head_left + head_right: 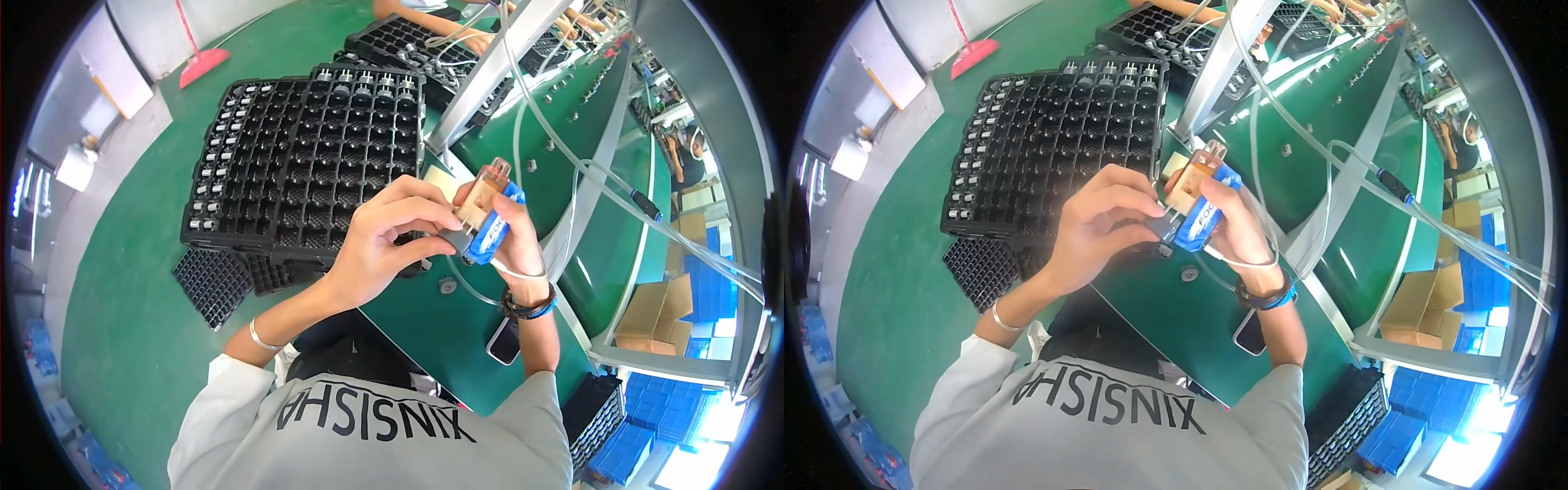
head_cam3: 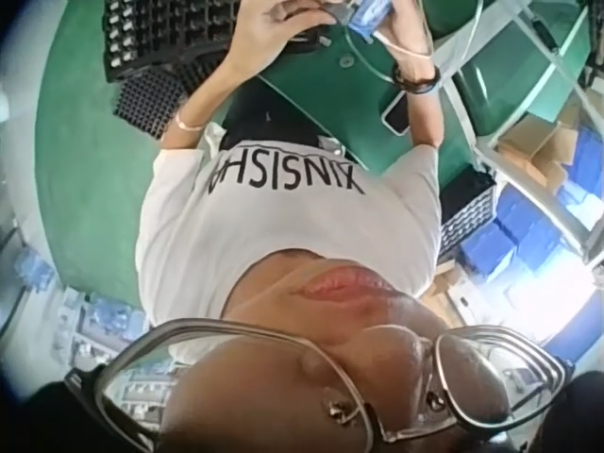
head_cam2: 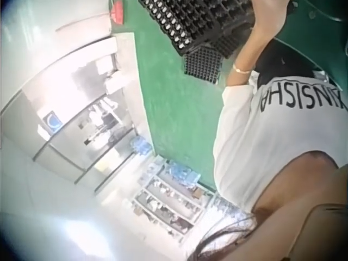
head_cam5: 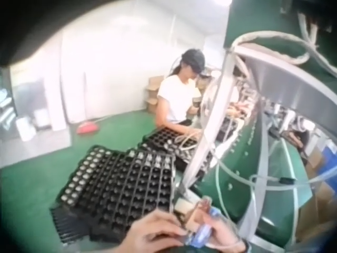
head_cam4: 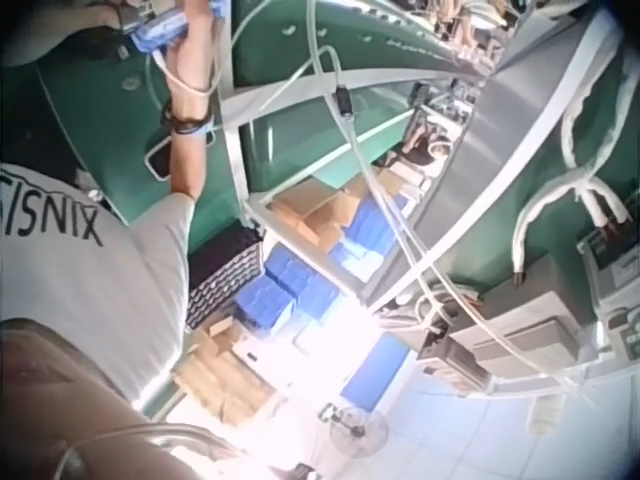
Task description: The person assembles small electronic components and plastic parts by hand, then places the assembled smartphone into a component tray.
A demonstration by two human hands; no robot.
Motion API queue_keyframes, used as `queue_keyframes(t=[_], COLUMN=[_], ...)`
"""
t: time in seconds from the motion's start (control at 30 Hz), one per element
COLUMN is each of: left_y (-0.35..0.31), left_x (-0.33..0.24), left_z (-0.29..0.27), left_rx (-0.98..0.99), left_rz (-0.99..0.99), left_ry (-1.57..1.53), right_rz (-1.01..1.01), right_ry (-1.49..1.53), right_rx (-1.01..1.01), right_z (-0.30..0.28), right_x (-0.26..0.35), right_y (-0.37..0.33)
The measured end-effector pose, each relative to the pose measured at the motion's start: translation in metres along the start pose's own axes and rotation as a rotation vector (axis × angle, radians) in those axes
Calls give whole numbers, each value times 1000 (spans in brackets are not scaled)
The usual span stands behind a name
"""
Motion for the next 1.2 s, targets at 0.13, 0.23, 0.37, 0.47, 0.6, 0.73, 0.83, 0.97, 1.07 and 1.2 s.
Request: queue_keyframes(t=[0.13,0.23,0.37,0.47,0.6,0.73,0.83,0.97,1.07,1.2], left_y=[0,-1,1,-1,-7,19,60,115,130,139], left_x=[2,1,4,3,-2,-24,-24,18,32,33], left_z=[-1,1,2,2,2,-14,-80,-179,-198,-190], left_rx=[-16,-7,-27,-23,-32,-159,-247,-395,-359,-328], left_rz=[90,73,80,95,85,183,150,207,98,81], left_ry=[29,36,75,120,173,428,745,1347,1403,1507], right_rz=[-27,-21,-23,-15,-151,-220,-136,-395,-347,-459], right_ry=[12,33,-16,-52,-106,-25,-382,-872,-1077,-1241], right_rx=[-73,-71,-53,-42,-63,-244,-281,-137,-131,-57], right_z=[1,0,0,3,13,-21,-85,-112,-100,-90], right_x=[-5,1,-2,-3,-1,-19,-40,-81,-84,-85], right_y=[-10,-9,-11,-16,-21,-7,13,22,20,18])
Point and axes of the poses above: each hand's wrist, its own y-axis towards the middle knuckle, its own z-axis out of the palm, x = y × z, the point moved 1 cm from there along y, towards the middle knuckle, and after that the axes turned 15 degrees about -z, right-handed, at the moved point
